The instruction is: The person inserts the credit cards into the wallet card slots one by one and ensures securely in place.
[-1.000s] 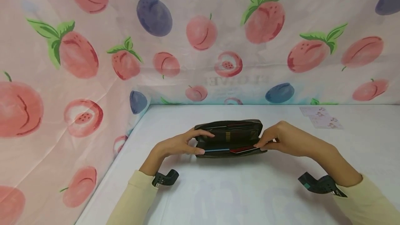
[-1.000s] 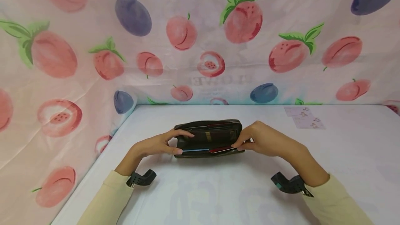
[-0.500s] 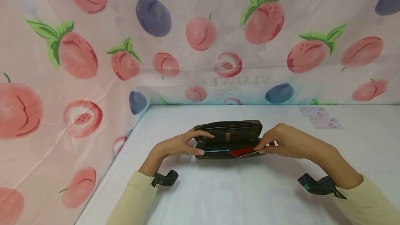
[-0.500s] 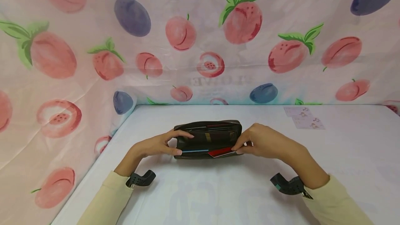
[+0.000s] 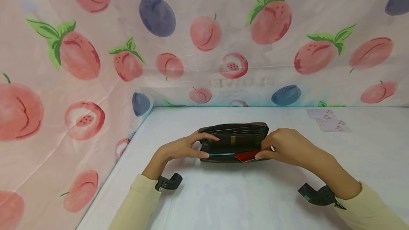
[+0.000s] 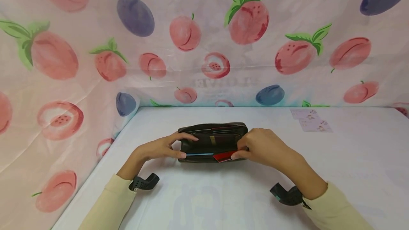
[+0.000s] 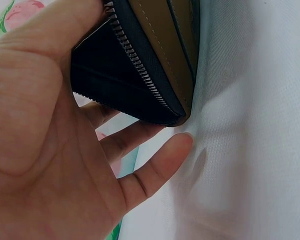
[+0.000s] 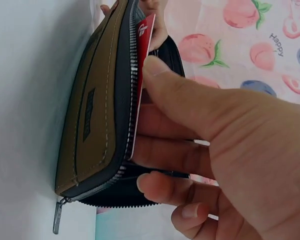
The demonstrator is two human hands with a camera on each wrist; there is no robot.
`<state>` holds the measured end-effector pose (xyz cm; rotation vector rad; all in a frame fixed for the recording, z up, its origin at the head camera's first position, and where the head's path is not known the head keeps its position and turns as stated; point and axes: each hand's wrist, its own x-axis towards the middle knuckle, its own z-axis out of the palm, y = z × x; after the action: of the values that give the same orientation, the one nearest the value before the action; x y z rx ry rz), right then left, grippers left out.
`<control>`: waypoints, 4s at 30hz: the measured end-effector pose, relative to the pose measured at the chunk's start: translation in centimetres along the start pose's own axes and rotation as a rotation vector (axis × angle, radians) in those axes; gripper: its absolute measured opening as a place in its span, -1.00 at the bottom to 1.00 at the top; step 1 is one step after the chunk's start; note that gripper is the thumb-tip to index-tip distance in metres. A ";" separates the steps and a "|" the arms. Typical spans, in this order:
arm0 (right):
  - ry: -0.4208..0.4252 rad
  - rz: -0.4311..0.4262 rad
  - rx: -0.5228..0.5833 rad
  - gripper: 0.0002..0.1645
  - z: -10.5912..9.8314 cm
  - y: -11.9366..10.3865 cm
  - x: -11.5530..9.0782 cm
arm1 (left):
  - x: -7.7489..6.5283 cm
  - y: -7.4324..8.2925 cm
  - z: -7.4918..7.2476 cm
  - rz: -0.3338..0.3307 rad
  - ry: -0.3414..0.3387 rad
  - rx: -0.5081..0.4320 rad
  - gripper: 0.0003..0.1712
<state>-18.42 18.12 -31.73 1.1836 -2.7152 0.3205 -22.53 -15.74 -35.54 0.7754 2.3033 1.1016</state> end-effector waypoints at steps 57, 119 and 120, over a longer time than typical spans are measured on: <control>0.084 -0.151 0.103 -0.69 2.4 -1.6 0.7 | 0.3 -0.1 0.0 0.012 -0.012 0.003 -0.40; 0.170 -0.103 0.075 -0.81 3.0 1.0 0.2 | 0.0 -0.2 0.0 0.020 0.005 0.022 -0.43; 0.174 -0.093 0.069 -0.82 3.1 1.0 0.2 | 0.0 -0.2 0.0 0.020 0.006 0.022 -0.43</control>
<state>-19.48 17.79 -34.74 1.2331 -2.5107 0.4842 -22.62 -15.88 -35.71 0.8061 2.3213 1.0909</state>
